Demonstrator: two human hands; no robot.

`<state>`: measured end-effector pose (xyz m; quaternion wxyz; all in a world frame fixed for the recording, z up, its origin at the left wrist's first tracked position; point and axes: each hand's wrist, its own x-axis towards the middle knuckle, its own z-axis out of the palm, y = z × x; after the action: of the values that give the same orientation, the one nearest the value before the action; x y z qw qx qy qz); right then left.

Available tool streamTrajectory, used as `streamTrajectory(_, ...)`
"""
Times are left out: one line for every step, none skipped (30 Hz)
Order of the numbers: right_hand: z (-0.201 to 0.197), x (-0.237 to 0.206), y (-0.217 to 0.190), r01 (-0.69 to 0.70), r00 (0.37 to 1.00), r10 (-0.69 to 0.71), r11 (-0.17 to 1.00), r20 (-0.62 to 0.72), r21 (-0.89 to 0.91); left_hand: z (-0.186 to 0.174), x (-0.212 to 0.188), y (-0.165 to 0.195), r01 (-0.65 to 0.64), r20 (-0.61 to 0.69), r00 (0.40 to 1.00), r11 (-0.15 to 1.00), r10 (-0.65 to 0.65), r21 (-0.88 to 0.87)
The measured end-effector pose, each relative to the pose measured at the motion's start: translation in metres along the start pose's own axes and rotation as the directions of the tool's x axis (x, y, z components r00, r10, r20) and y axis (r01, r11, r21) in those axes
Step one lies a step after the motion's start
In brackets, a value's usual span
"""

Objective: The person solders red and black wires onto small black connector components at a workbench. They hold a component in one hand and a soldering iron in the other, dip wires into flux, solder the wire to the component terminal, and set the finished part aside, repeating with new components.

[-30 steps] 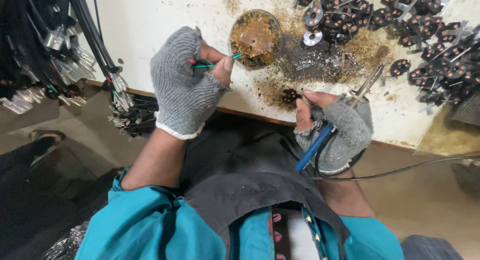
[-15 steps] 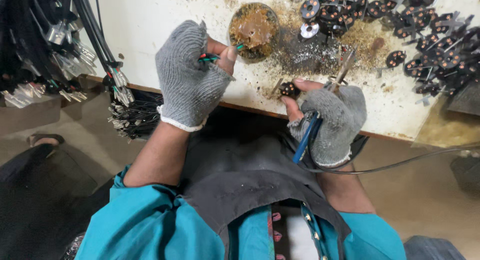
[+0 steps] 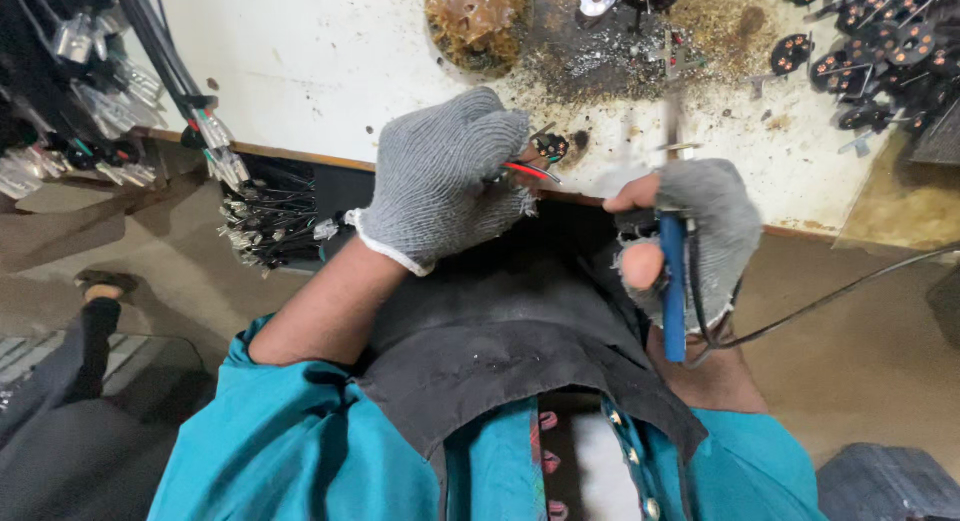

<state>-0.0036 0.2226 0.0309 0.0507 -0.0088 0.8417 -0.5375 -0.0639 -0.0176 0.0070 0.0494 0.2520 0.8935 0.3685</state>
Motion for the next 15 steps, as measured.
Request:
streamTrajectory(0.000,-0.002,0.006,0.040,0.999,-0.039,0.995,0.008,-0.095,0.000,0.001,-0.001,0.005,-0.002,1.000,1.000,-0.005,-0.017)
streamTrajectory(-0.001,-0.004,0.011,0.081,0.997,-0.079,0.979,0.017,-0.189,0.000,0.001,-0.001,0.009,-0.002,1.000,0.999,-0.009,-0.035)
streamTrajectory(-0.001,-0.004,0.017,0.119,0.993,-0.115,0.955,0.031,-0.273,0.001,0.002,-0.001,0.015,-0.001,1.000,0.998,-0.015,-0.054)
streamTrajectory(-0.002,-0.005,0.021,0.156,0.988,-0.150,0.937,0.042,-0.312,0.001,0.004,-0.001,0.030,0.018,0.999,0.998,-0.029,-0.055)
streamTrajectory(-0.002,-0.004,0.026,0.191,0.981,-0.184,0.917,0.053,-0.351,0.001,0.005,0.000,0.048,0.036,0.998,0.997,-0.046,-0.055)
streamTrajectory(-0.003,-0.004,0.031,0.224,0.974,-0.219,0.910,0.054,-0.348,0.001,0.006,0.000,0.065,0.055,0.997,0.996,-0.062,-0.053)
streamTrajectory(-0.003,-0.004,0.034,0.259,0.965,-0.257,0.902,0.054,-0.345,0.001,0.008,0.001,0.073,0.065,0.995,0.996,-0.069,-0.053)
streamTrajectory(-0.002,-0.003,0.038,0.277,0.959,-0.278,0.896,0.047,-0.346,0.000,0.009,0.001,0.080,0.071,0.995,0.996,-0.076,-0.050)
streamTrajectory(-0.001,-0.002,0.042,0.295,0.953,-0.300,0.890,0.041,-0.347,0.000,0.010,0.001,0.088,0.078,0.993,0.995,-0.084,-0.048)
streamTrajectory(-0.001,-0.001,0.044,0.313,0.947,-0.321,0.884,0.036,-0.349,0.000,0.011,0.001,0.087,0.078,0.993,0.995,-0.083,-0.042)
streamTrajectory(0.000,-0.001,0.046,0.320,0.943,-0.331,0.886,0.027,-0.335,0.001,0.012,0.001,0.085,0.078,0.994,0.996,-0.082,-0.035)
streamTrajectory(0.001,-0.002,0.047,0.328,0.940,-0.341,0.889,0.018,-0.321,0.002,0.012,0.000,0.083,0.078,0.994,0.996,-0.080,-0.029)
streamTrajectory(0.001,-0.002,0.048,0.336,0.937,-0.351,0.891,0.007,-0.307,0.003,0.013,0.000,0.085,0.074,0.994,0.996,-0.085,0.007)
streamTrajectory(0.002,-0.004,0.047,0.184,0.981,-0.191,0.970,-0.033,-0.157,0.005,0.013,0.000,0.087,0.071,0.993,0.995,-0.090,0.043)
streamTrajectory(0.002,-0.006,0.046,0.023,0.999,-0.022,1.000,-0.045,0.001,0.007,0.013,0.000,0.091,0.068,0.993,0.993,-0.096,0.080)
